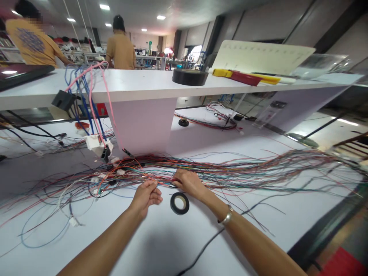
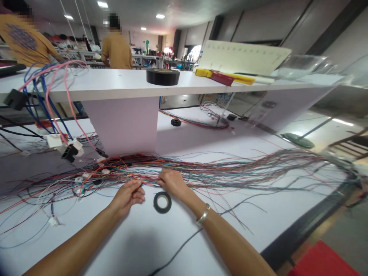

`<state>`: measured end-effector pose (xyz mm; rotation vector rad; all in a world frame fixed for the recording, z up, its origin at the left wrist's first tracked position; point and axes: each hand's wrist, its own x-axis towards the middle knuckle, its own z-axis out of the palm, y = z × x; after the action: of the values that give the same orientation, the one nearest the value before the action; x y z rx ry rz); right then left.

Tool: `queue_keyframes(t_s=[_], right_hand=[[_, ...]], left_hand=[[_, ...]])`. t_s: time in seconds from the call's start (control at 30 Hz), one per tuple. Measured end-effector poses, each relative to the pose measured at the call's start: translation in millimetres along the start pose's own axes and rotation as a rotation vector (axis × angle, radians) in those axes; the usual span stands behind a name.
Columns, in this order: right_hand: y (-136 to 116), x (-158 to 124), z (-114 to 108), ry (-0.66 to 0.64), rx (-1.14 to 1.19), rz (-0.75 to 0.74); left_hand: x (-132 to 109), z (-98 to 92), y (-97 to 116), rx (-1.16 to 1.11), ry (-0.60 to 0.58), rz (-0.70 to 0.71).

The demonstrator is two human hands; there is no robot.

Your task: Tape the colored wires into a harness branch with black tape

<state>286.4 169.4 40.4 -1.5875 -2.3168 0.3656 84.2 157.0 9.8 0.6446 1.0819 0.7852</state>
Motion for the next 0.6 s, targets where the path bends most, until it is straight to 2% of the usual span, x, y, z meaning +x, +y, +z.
queue_keyframes(t_s=[0.13,0.23,0.27,0.3,0.37,0.4,0.5,0.53,0.6], right_hand=[[-14.8,-0.7,-27.1,0.087,0.027,-0.019],[-25.8,-11.1,-52.6,0.091,0.079,-0.115],[-28.9,-15.5,-60.8,0.142,0.103,-0.135],[-31.4,-20.1,-69.1,0.255,0.129,-0.12],[-34.6,-28.7,-86.3,0.588,0.186,0.006],[-35.4,-32.4,-95.0,0.676,0.21,0.069],[-35.5,-41.1,-120.5,0.644,0.244,0.117],[-35.0,-43.4,-128.7,0.716,0.256,0.124],[-34.2,-47.5,-144.8,0.972,0.332,0.188]], left_hand=[[-13.3,4.9,-1.3,0.117,-0.095,0.034],[-21.1,16.6,3.6,0.151,-0.2,0.115],[-20.7,19.9,6.0,0.16,-0.214,0.165],[-18.4,22.0,8.3,0.173,-0.207,0.22],[-9.5,21.5,12.2,0.196,-0.147,0.314],[-3.9,18.9,13.6,0.201,-0.108,0.34],[10.8,3.8,16.7,0.171,-0.036,0.308],[13.7,-2.6,18.0,0.153,-0.034,0.289],[16.5,-16.0,22.4,0.105,-0.043,0.244]])
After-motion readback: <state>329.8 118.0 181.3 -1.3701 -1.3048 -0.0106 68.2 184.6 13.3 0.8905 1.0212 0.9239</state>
